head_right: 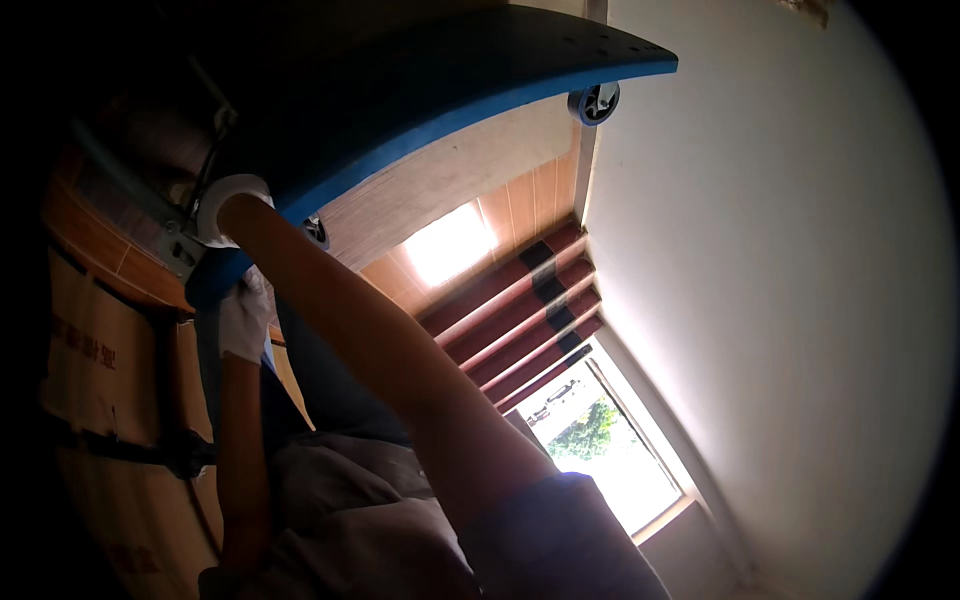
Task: The person assembles a blue hand truck by attaching the metal handle to the base. They align the handle's mounting bracket with the base plate, insert a pin, and secure it with a locking mechanism. The person then lifts the handle to an upright position and tests the assembly.
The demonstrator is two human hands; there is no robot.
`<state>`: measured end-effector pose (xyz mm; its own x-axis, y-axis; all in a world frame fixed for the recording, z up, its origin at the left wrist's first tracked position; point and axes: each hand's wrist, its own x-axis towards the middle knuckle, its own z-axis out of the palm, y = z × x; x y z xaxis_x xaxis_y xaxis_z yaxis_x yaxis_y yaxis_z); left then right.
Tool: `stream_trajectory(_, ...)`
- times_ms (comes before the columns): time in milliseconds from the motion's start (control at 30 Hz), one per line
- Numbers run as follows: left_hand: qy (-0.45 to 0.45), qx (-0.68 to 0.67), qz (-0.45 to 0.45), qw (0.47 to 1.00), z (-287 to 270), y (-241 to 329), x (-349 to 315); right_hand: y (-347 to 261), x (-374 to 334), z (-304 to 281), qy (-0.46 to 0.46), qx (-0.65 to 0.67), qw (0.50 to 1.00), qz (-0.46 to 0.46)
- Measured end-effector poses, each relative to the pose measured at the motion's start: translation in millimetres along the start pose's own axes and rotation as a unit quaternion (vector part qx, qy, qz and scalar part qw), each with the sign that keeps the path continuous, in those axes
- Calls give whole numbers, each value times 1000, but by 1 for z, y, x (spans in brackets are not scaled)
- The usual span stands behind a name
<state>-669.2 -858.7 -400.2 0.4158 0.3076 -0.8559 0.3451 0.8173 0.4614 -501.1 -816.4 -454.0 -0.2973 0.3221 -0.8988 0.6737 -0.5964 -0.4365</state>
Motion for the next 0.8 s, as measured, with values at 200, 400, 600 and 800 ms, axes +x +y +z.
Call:
stream_trajectory(200,-31,-492,-183,850,-15,-12,5,12,31,21,16,18,1000,-17)
stream_trajectory(400,-44,-410,-208,887,-27,-22,8,13,36,35,22,13,999,-33)
stream_trajectory(600,-8,167,-67,984,-3,0,-4,-17,-5,11,69,105,991,39)
stream_trajectory(800,-89,-571,-215,787,-36,-35,12,-4,3,2,33,74,996,29)
